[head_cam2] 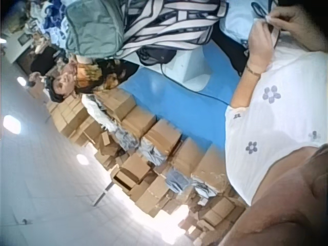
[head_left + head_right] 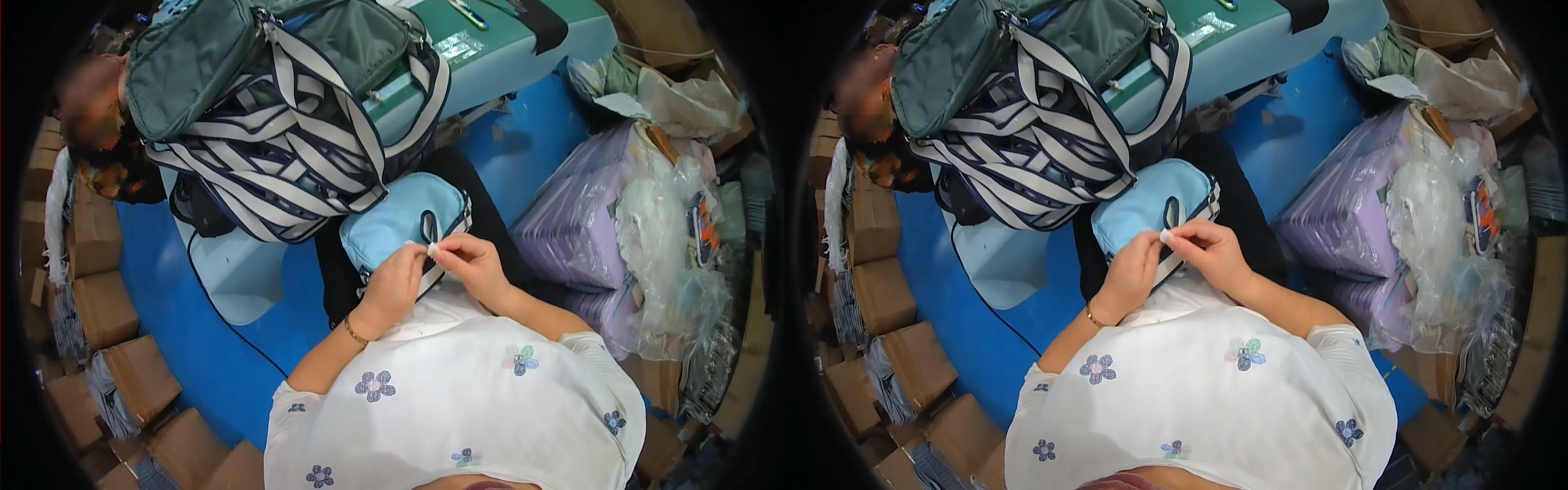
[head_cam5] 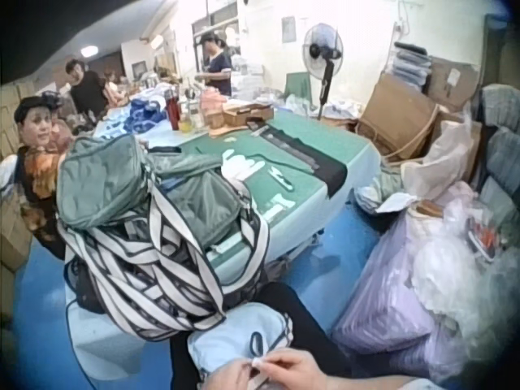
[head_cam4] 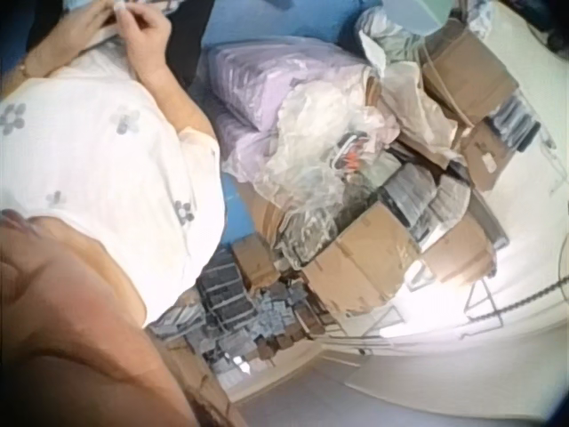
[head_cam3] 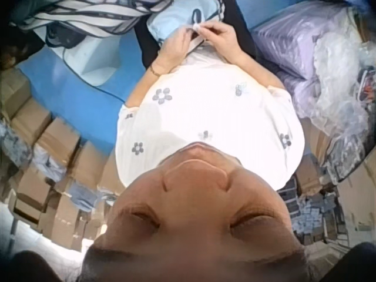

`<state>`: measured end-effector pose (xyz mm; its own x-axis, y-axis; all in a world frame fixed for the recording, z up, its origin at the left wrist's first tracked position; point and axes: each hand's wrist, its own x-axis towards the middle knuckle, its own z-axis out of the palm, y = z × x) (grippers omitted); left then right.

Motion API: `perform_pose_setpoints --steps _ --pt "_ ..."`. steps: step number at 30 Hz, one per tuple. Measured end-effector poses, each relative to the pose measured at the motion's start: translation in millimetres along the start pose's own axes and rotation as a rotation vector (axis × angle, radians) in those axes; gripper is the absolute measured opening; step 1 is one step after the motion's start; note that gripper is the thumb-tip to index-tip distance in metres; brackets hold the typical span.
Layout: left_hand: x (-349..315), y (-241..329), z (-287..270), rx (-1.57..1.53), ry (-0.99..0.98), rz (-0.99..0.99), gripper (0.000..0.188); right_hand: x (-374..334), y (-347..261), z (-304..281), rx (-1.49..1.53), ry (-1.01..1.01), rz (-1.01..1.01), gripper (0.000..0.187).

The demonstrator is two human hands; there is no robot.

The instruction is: Assembling and inspecting straps and components for small fabric pouches in a workshop.

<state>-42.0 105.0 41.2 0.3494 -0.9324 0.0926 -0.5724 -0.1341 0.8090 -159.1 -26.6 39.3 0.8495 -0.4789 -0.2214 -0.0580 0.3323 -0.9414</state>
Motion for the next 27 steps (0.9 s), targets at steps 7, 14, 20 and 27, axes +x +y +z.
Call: perform_pose_setpoints --steps 7,14,20,27 --pt "-1 3 1 -0.307 0.179 -0.221 0.025 -3 6 -3 -0.048 0.018 0.016 0.010" --pt "-8 0 0 -0.252 0.088 -0.215 0.020 -3 -8 -1 -0.466 -0.039 -0.096 0.010" --pt "-7 8 3 -0.124 0.086 -0.196 0.019 0 -12 2 -0.653 -0.009 -0.173 0.011" --pt "-10 4 9 -0.033 0.122 -0.125 0.019 1 -11 3 -0.668 -0.002 -0.196 0.012"
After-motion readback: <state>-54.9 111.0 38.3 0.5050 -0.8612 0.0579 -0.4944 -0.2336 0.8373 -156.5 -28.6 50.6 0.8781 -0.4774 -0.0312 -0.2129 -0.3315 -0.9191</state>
